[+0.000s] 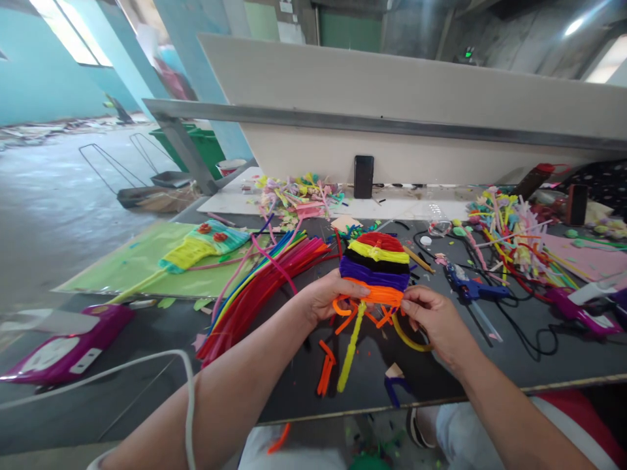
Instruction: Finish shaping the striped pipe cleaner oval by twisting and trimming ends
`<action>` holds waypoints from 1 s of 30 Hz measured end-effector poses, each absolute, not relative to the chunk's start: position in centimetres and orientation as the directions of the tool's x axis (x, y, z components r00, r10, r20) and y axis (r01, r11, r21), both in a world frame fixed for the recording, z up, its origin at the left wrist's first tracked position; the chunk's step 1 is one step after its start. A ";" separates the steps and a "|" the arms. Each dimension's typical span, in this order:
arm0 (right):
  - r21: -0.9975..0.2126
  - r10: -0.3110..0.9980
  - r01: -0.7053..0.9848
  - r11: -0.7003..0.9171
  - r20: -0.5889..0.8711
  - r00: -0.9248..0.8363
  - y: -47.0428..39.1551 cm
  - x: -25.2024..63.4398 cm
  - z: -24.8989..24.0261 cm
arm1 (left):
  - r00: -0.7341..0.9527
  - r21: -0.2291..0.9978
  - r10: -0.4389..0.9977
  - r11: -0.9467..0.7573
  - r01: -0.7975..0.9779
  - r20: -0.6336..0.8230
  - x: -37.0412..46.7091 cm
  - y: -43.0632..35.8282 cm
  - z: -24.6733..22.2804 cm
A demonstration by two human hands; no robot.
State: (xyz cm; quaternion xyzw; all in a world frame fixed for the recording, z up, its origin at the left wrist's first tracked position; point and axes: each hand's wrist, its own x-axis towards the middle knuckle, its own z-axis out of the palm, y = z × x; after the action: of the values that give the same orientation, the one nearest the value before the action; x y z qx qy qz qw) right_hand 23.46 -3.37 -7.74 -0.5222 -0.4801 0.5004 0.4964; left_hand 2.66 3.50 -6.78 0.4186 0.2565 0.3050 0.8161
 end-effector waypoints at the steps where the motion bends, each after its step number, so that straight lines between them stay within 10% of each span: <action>1: -0.998 0.997 0.041 -0.040 -0.037 0.066 -3.4 23.4 -7.6 | 0.677 0.839 0.717 0.463 -0.287 -0.164 2.7 3.5 -6.7; 30: -0.933 0.953 -0.295 -0.204 -0.259 0.160 -3.7 21.7 -7.4 | 0.566 0.870 0.817 0.357 -0.340 -0.114 4.2 2.4 -6.9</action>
State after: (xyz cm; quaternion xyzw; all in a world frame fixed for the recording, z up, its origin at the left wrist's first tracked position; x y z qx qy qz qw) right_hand 21.74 -3.72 -7.38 -0.5282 -0.3112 0.5685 0.5487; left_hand 4.25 2.45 -6.88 0.4271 0.2793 0.3732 0.7748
